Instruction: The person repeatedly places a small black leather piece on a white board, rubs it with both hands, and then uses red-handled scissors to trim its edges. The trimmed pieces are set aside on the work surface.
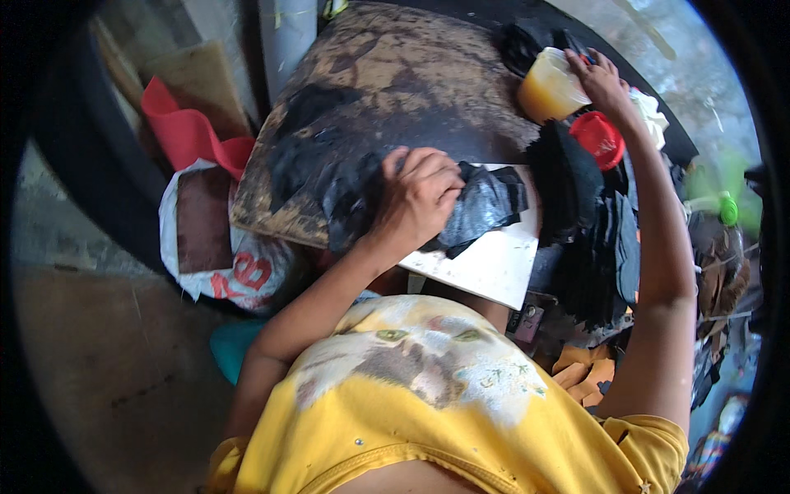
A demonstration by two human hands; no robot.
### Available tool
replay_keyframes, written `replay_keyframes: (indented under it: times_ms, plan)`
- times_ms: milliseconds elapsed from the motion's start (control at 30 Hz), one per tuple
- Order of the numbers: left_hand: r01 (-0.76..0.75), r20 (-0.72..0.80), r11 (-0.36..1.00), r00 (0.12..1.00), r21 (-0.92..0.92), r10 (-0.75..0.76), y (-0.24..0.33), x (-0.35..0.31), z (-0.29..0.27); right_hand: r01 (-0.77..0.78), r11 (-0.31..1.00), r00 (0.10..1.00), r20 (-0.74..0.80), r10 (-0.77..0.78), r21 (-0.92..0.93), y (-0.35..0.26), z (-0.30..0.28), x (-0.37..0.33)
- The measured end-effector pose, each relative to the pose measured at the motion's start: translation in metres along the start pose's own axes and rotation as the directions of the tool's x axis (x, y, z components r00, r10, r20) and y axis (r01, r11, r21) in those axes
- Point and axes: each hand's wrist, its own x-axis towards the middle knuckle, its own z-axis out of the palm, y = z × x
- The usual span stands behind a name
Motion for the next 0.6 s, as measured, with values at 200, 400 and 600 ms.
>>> replay_keyframes:
  times_ms: [200, 400, 600]
  plan:
    - [0.371, 0.115, 0.683, 0.914, -0.629, -0.39, -0.005, 0.026, -0.009, -0.27, 0.88, 0.844, 0.535, 0.021, 0.392, 0.067, 0.083, 0.091]
    - [0.454, -0.041, 0.757, 0.845, -0.471, -0.533, -0.109, 0.073, -0.048, 0.051, 0.799, 0.951, 0.214, -0.221, 0.6, 0.102, 0.05, 0.1]
    - [0.428, -0.033, 0.903, 0.904, 0.033, -0.427, -0.153, 0.07, -0.035, 0.163, 0.973, 0.941, 0.271, -0.204, 0.165, 0.081, 0.009, 0.034]
